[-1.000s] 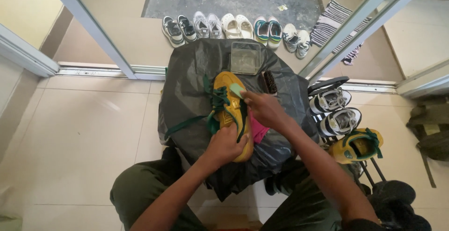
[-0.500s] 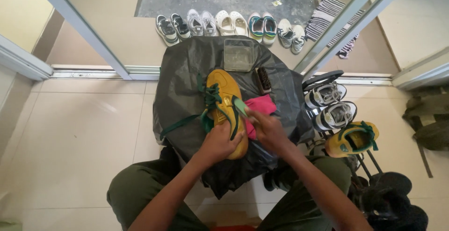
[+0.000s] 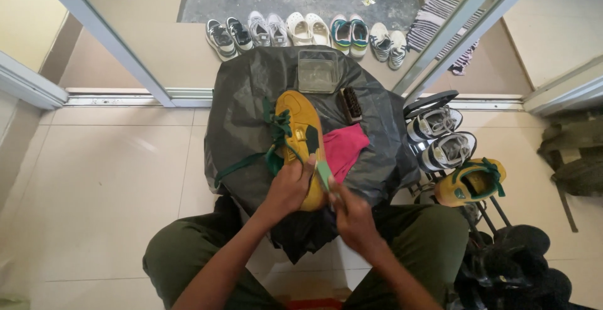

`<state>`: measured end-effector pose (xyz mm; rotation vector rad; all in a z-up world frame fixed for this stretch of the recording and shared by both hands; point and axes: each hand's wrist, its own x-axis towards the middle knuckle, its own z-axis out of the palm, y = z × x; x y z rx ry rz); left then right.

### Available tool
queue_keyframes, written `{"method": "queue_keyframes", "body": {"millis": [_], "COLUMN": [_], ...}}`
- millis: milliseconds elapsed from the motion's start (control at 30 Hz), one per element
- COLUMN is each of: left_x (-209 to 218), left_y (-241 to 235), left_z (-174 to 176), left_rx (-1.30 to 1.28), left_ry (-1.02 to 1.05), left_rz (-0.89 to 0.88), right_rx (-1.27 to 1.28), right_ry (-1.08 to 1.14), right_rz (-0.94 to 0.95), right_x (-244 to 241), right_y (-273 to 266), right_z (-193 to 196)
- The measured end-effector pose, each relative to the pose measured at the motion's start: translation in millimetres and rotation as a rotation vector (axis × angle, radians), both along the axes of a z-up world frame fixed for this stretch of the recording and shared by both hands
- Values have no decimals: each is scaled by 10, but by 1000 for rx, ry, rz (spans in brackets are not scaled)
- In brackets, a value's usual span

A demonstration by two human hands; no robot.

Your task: Cleaning a yellow sneaker using a brush and a cloth.

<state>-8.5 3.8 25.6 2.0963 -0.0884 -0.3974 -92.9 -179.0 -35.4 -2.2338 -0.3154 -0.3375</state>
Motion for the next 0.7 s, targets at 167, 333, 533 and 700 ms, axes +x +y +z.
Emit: {"method": "queue_keyframes", "body": {"millis": [167,333,533,700], "left_x": [11,30,45,25], "left_y": [13,26,36,46], "left_z": [-153,-255,-156,-183], "left_rx": [-56,-76,-214,-210], "left_ry": [-70,-95,-190,-195], "left_rz": [-11,-27,2,25], "right_rx": [50,113,92,198], "right_ry": [-22,-72,-60,-54], "right_rz": [-4,-82,-201,-195], "right_x": [-468,78,1063,1050], "right_y": [168,139,182,180], "right_z": [211,7,137,193]}}
